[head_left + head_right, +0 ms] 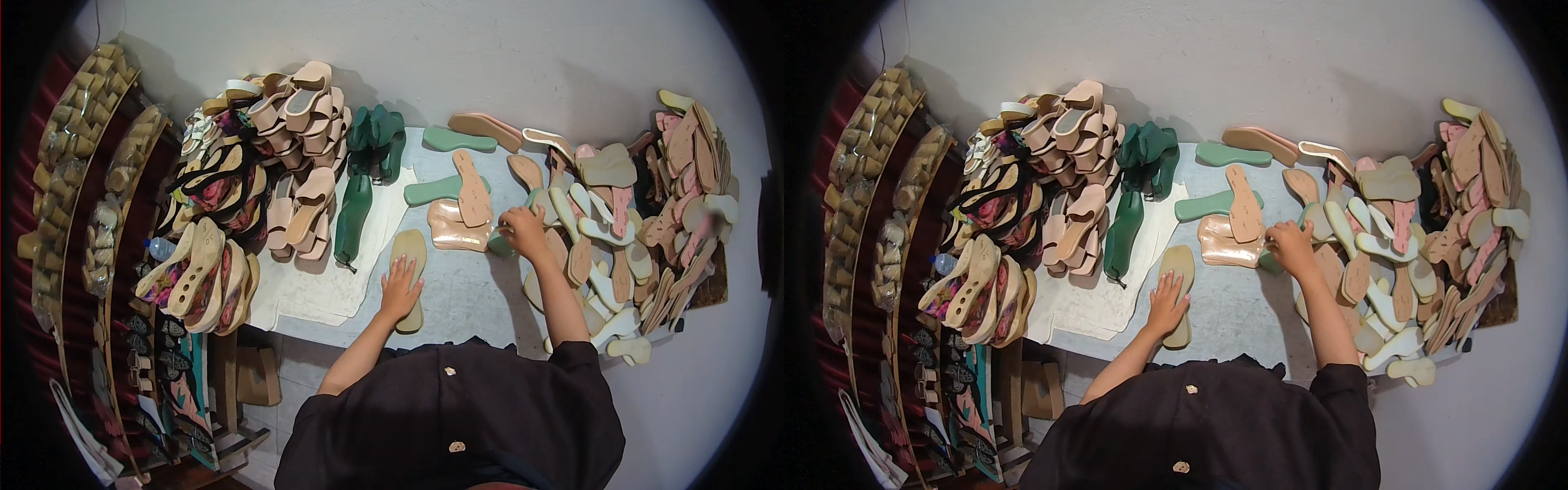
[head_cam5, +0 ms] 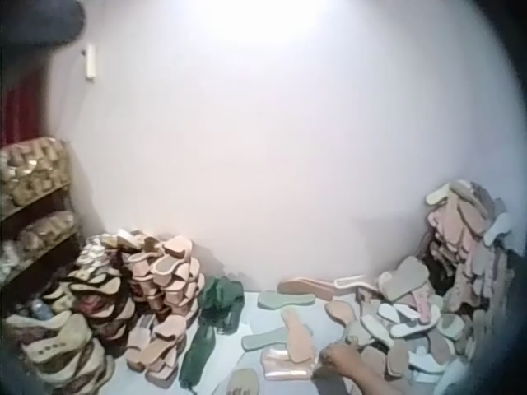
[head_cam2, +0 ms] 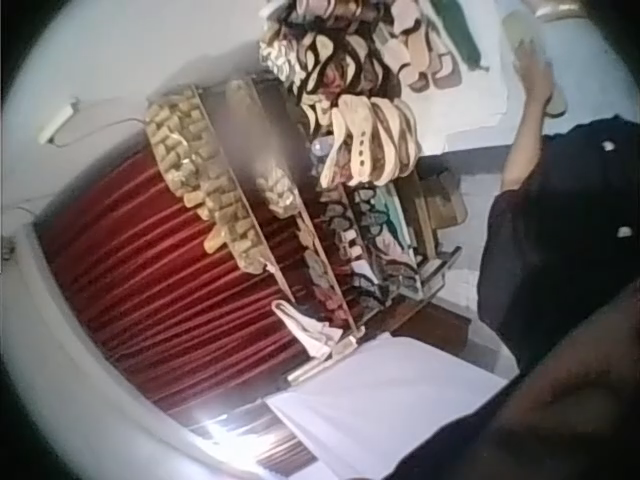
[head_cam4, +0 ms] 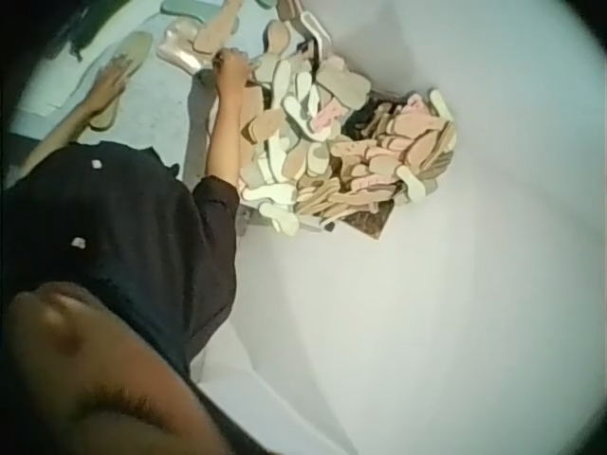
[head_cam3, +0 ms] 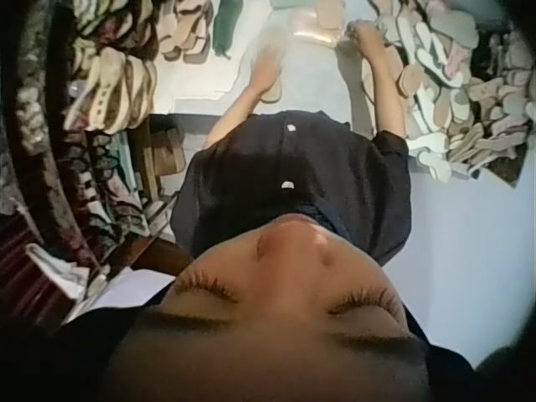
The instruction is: The person is sorting and matching shoe insoles and green lasting forms on a workbench.
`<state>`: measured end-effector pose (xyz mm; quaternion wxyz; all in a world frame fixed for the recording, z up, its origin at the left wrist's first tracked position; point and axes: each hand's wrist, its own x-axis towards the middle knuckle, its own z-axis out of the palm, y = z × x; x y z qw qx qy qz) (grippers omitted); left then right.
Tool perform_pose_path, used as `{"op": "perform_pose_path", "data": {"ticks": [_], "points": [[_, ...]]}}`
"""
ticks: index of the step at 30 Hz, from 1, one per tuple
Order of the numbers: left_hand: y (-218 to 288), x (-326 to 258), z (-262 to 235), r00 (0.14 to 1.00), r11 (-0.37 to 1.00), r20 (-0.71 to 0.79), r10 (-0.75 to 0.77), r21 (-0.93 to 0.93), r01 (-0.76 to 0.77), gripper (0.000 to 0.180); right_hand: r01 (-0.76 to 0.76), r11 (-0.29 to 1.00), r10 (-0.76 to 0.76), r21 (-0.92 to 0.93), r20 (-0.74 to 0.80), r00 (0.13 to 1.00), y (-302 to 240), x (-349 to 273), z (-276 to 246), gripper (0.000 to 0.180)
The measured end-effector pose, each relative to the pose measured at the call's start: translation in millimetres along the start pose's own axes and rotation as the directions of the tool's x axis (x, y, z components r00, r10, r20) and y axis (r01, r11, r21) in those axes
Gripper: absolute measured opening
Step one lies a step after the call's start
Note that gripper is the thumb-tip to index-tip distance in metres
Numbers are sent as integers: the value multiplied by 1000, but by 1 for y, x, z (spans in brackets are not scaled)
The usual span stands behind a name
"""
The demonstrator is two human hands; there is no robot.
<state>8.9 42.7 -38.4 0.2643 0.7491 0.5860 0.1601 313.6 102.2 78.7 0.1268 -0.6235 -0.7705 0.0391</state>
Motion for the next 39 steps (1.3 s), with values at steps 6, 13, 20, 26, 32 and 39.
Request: {"op": "perform_pose_path", "data": {"ticks": [6, 13, 20, 26, 32, 39], "points": [[0, 2, -23, 988, 957, -137, -70, -287, 28, 57, 138, 940, -48, 312, -279, 959, -49, 0, -63, 14], [59, -7, -82, 934, 872, -346, 88, -426, -240, 58, 232, 706, 99, 669, -418, 903, -91, 3, -62, 18], [39, -27, -70, 996, 672, -78, -40, -740, -31, 42, 191, 285, 271, 939, -270, 924, -129, 7, -19, 29], [7, -42, -33, 939, 770, -186, -290, -628, 114, 39, -195, 644, 256, 740, 32, 966, -137, -32, 106, 58], [2, -45, 1, 930, 771, -137, -340, -607, 192, 39, -385, 722, 222, 575, 335, 916, -174, -86, 141, 55], [23, -47, -8, 915, 895, -92, -393, -268, 357, 56, -303, 724, 239, 620, 186, 953, -174, -93, 157, 56]]}}
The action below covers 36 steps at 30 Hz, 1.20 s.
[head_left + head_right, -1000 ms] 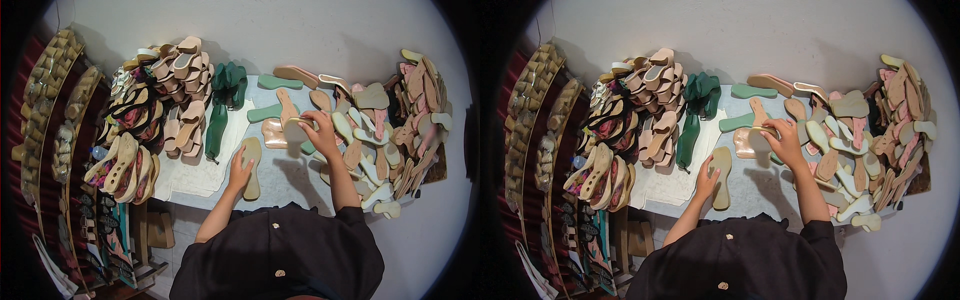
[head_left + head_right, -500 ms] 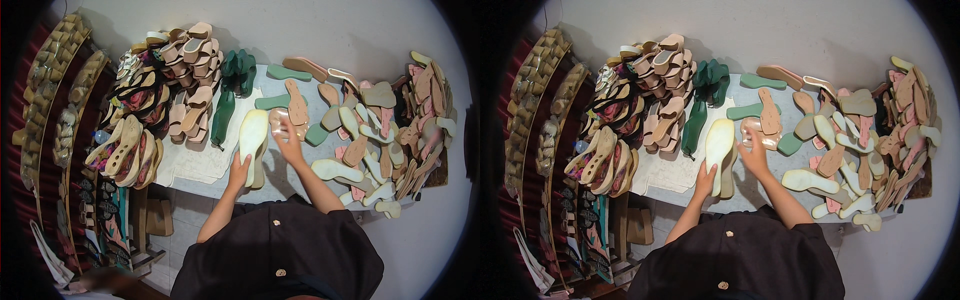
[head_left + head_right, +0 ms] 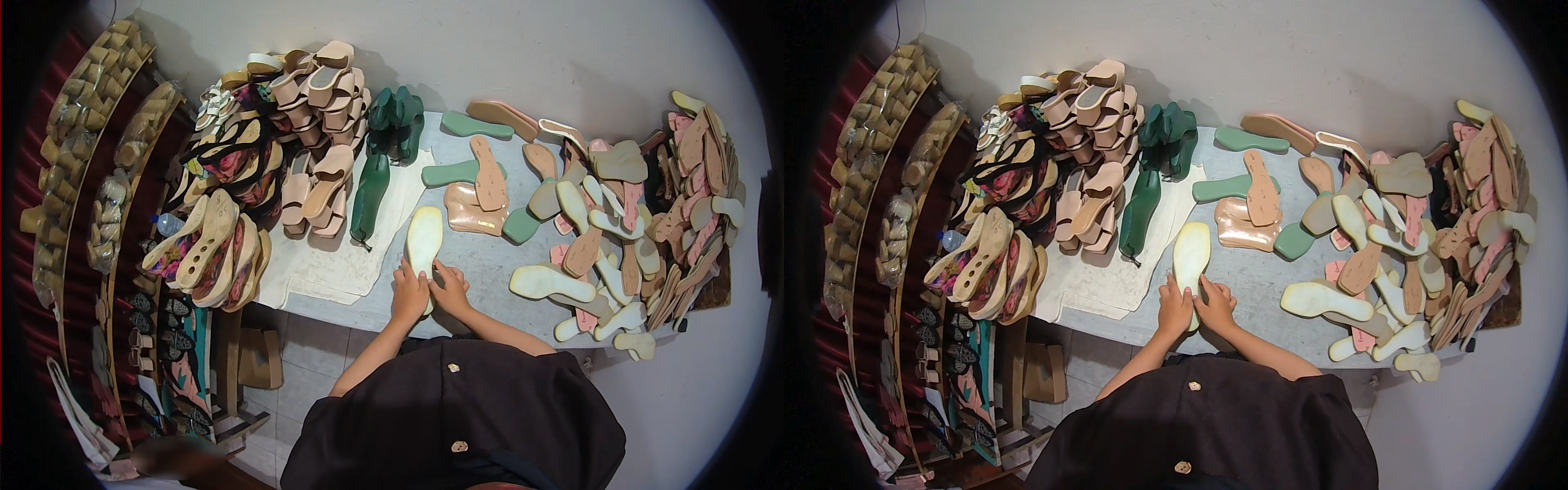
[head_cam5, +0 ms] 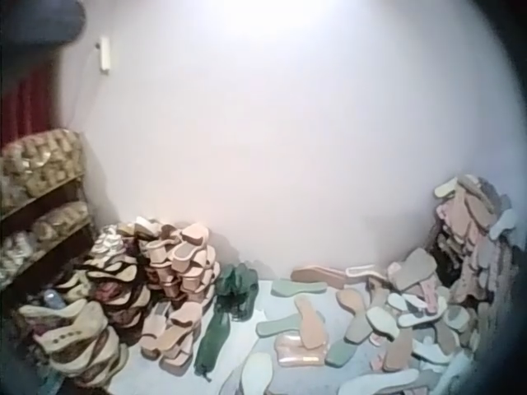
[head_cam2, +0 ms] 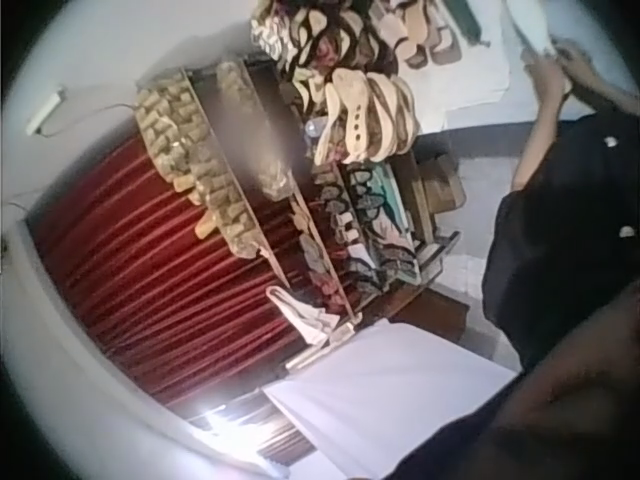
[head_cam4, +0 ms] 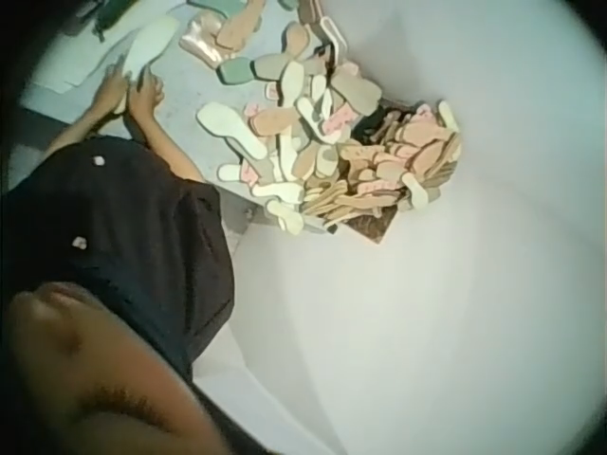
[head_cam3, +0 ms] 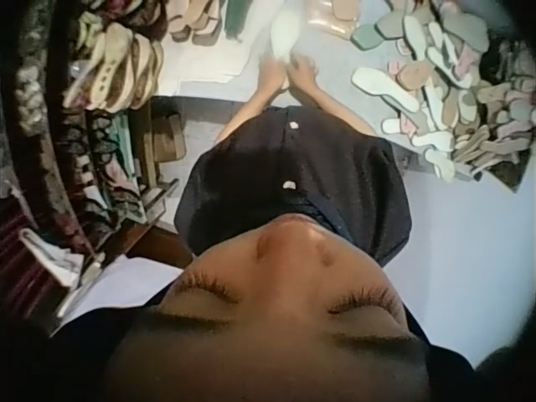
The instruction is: The person is sorting and matching shoe insoles and green lasting forms on a workbench.
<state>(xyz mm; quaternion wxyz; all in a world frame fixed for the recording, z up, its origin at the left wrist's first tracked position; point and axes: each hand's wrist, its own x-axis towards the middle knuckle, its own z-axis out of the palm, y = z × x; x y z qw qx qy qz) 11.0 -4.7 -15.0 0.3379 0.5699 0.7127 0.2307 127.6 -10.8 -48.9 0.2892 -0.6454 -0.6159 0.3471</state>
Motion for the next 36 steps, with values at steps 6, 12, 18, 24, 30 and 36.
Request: {"op": "perform_pose_path", "data": {"ticks": [6, 12, 18, 24, 30, 36], "points": [[-24, 6, 3, 996, 982, 18, 92, 165, -94, 61, 14, 1000, -14, -26, 0, 1000, -7, -6, 0, 59], [-23, 8, 2, 991, 973, 34, 133, 185, -136, 61, 5, 1000, -5, -16, -20, 1000, -8, -9, 0, 60], [-24, 13, 2, 987, 967, 56, 151, 198, -159, 60, -49, 999, 49, -23, 2, 999, -11, -10, 0, 61], [-33, 17, 5, 975, 960, 37, 219, 173, -222, 58, -31, 999, 31, -9, 0, 1000, -11, -9, 2, 61], [-32, 19, 4, 973, 965, 46, 224, 130, -228, 57, -32, 999, 32, 16, -4, 999, -11, -9, 3, 61], [-37, 19, 7, 975, 972, 24, 221, 80, -222, 55, 3, 1000, -3, -17, 7, 1000, -14, -9, 3, 61]]}}
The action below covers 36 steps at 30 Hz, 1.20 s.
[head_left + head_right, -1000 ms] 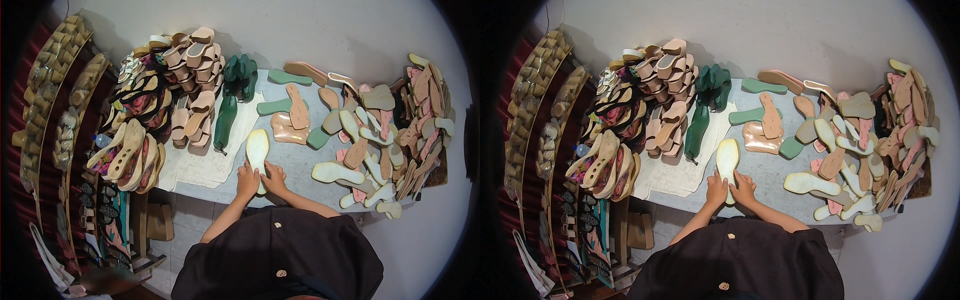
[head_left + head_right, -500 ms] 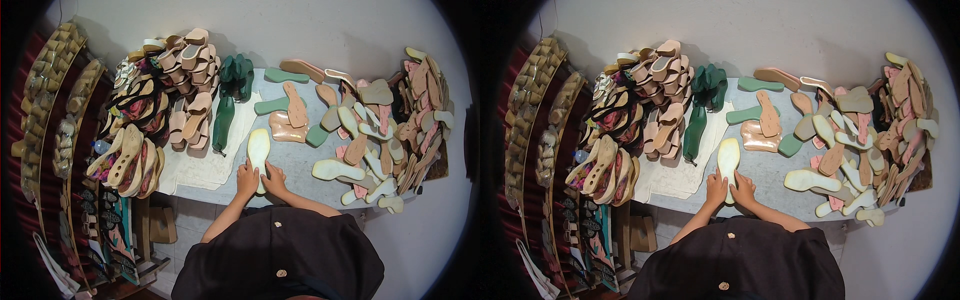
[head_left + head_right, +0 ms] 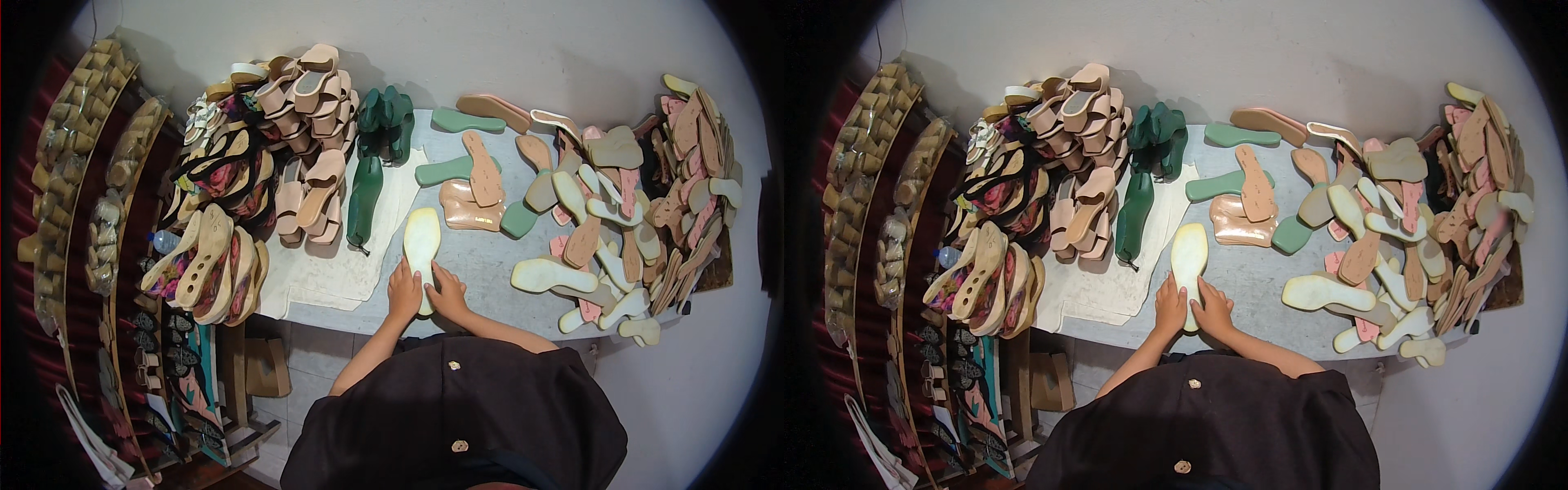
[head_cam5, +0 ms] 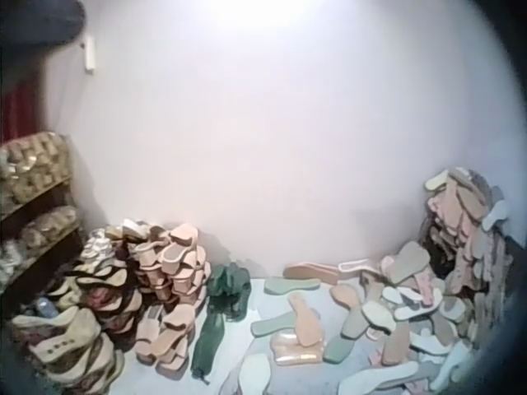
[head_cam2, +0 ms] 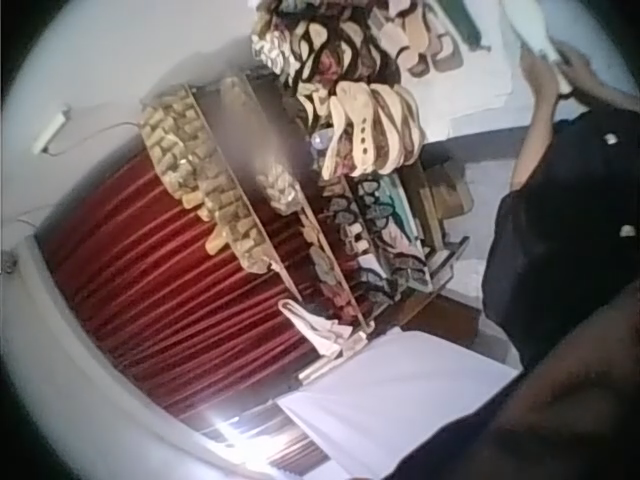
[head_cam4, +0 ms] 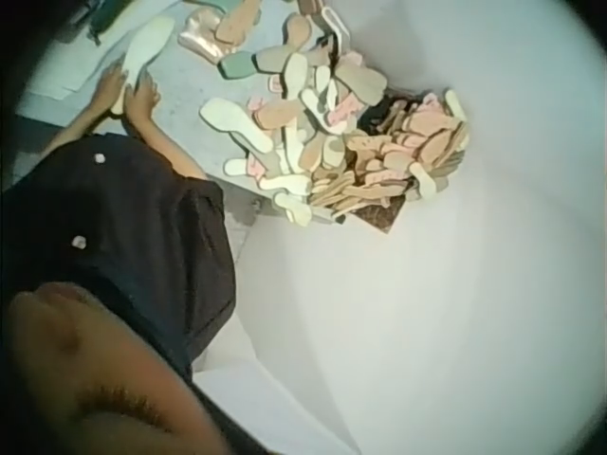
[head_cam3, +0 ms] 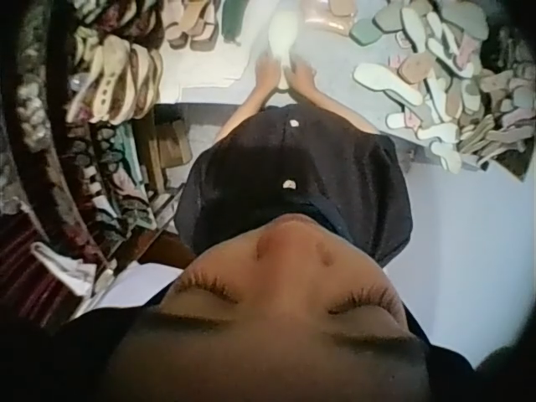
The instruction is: The person is sorting and matching shoe insoles and green lasting forms on a workbench.
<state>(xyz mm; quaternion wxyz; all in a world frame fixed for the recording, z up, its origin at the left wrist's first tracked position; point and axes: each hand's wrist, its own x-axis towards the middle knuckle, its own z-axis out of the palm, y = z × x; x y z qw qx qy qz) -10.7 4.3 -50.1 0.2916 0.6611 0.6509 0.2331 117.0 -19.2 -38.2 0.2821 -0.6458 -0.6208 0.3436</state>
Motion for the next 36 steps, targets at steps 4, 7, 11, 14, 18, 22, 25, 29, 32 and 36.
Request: {"op": "perform_pose_path", "data": {"ticks": [4, 7, 11, 14, 18, 22, 25, 29, 32, 36], "points": [[3, 0, -3, 999, 1000, 33, -17, -7, 17, 55, -21, 1000, 22, -23, 29, 999, -1, 0, -1, 60], [8, 2, -6, 995, 998, 81, -57, 42, 54, 55, -29, 992, 36, -124, 47, 998, -4, 1, -4, 59], [14, 2, -1, 988, 992, -128, 84, 109, -70, 56, -18, 980, 28, -198, 49, 998, -5, 5, -11, 56], [18, 9, 3, 945, 945, -149, 291, 203, -258, 56, -93, 991, 99, -94, 56, 994, 9, 13, -19, 52], [31, 12, 0, 963, 901, 133, 234, 341, -266, 54, -135, 984, 153, 119, -158, 976, 57, 26, -45, 49], [38, 13, -4, 965, 875, 166, 204, 412, -255, 54, -250, 967, 254, 42, -208, 945, 90, 17, -118, 53], [37, 13, -4, 968, 869, 157, 196, 429, -246, 55, -434, 838, 363, -331, -254, 896, 97, -5, -171, 65], [38, 12, -2, 968, 861, 156, 196, 445, -246, 56, -543, 705, 467, -456, -278, 840, 103, -26, -209, 74], [38, 12, -1, 969, 857, 144, 201, 454, -245, 56, -542, 717, 500, -439, -219, 838, 96, -32, -217, 73], [43, 12, -2, 969, 853, 111, 222, 459, -248, 56, -485, 723, 409, -492, -260, 875, 106, -33, -214, 63]]}}
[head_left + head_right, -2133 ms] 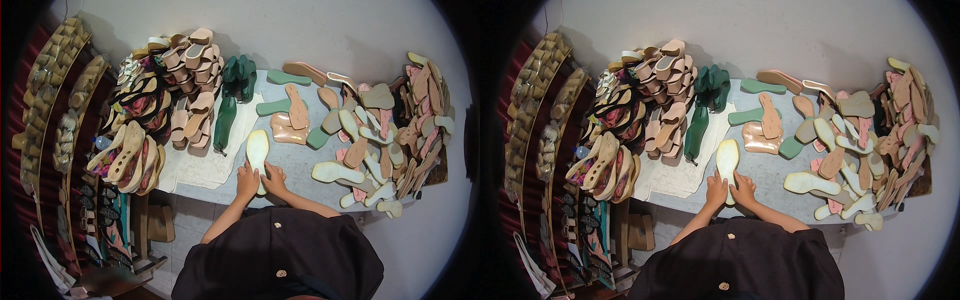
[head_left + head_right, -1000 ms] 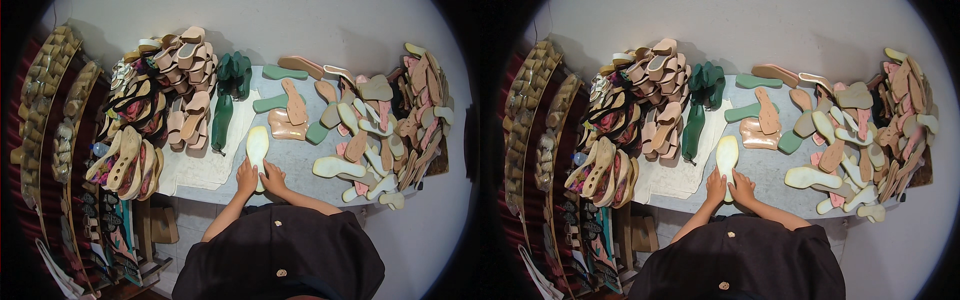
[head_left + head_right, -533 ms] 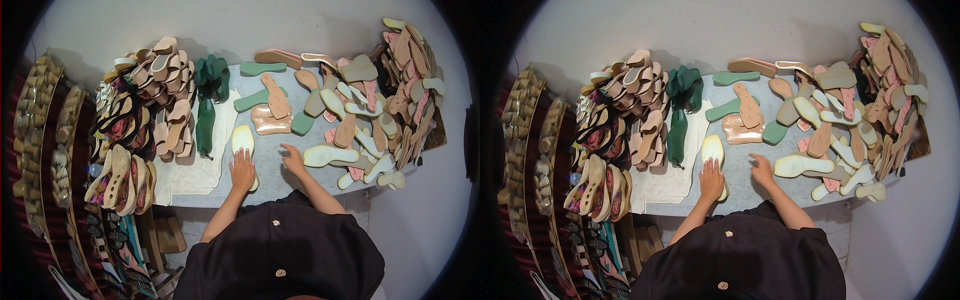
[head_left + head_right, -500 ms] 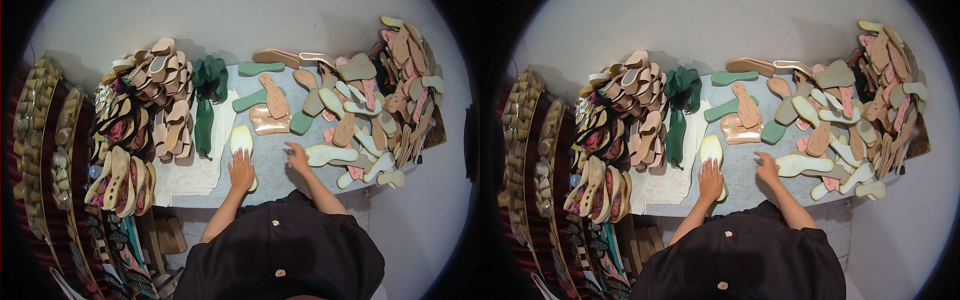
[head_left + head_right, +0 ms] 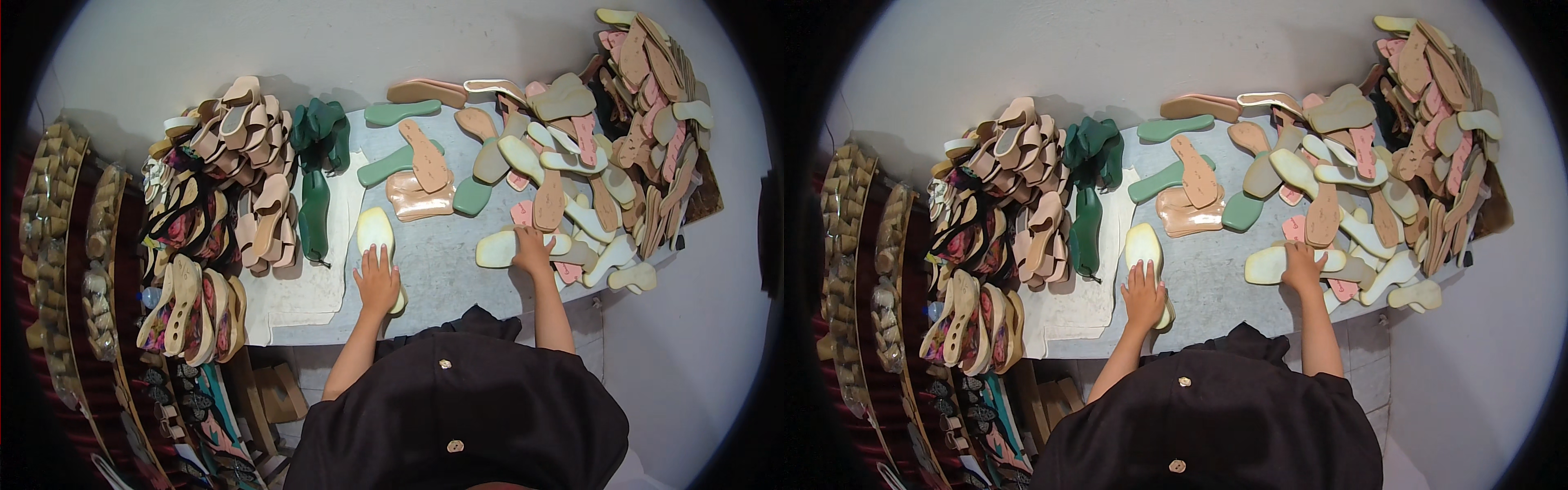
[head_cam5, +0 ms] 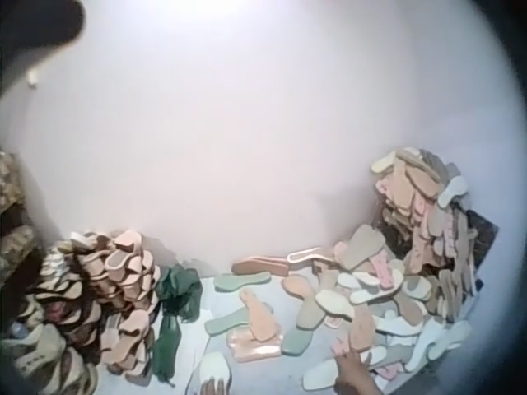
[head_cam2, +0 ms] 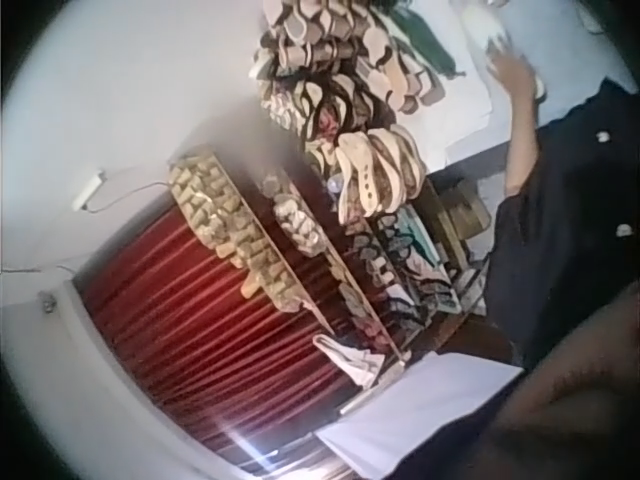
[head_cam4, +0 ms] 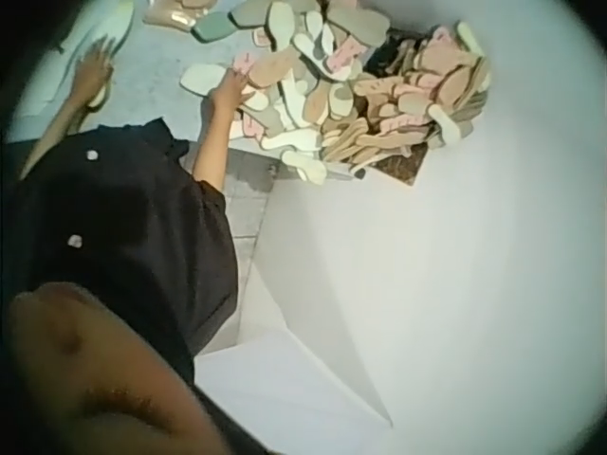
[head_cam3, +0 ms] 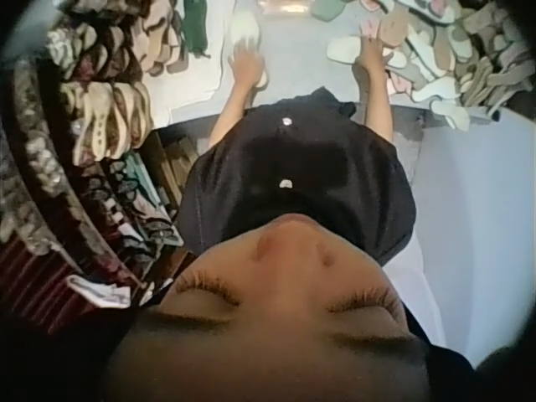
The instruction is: The person is sorting and matching shoe insoles and green lasting forms on a workbench.
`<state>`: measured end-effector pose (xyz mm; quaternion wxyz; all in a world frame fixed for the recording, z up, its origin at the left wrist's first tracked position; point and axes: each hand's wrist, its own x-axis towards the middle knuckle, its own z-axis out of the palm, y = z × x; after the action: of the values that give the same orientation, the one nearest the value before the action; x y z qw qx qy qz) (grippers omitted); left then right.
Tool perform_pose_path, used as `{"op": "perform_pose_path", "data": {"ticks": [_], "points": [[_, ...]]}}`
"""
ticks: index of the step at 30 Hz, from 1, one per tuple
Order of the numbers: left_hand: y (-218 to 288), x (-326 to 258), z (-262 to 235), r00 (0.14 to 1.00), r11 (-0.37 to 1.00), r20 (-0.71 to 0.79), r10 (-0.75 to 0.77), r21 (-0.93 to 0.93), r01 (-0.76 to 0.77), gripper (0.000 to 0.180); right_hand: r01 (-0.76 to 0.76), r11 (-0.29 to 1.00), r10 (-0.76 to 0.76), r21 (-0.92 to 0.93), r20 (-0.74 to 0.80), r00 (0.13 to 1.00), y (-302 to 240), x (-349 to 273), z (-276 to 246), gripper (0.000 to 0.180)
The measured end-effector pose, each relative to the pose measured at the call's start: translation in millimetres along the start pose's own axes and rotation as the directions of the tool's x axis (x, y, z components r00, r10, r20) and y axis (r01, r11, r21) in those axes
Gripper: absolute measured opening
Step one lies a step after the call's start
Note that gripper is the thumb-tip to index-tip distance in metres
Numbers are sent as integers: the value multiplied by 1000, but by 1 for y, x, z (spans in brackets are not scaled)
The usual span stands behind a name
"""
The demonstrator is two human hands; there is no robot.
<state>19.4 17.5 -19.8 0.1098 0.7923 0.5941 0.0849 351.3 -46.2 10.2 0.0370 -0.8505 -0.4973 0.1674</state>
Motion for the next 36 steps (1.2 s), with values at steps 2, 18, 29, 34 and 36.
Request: {"op": "perform_pose_path", "data": {"ticks": [2, 18, 29, 34, 36], "points": [[0, 3, -3, 1000, 1000, -19, 4, 12, -4, 55, 30, 999, -31, -20, -29, 999, 1, 2, -2, 58], [-2, 15, -6, 995, 974, -101, -11, -225, -12, 47, -237, 937, 314, 257, -325, 892, 44, 22, -18, 64], [70, 9, -12, 990, 940, -136, 28, -334, -72, 36, -152, 969, 231, 196, -487, 843, 46, 29, -7, 56], [105, 11, -11, 967, 903, -220, 129, -377, -207, 32, 79, 934, 165, 347, -618, 769, 70, 17, -59, 28], [123, 15, -9, 955, 882, -252, 159, -399, -252, 31, 288, 897, 92, 334, -781, 618, 79, 11, -90, 26]]}}
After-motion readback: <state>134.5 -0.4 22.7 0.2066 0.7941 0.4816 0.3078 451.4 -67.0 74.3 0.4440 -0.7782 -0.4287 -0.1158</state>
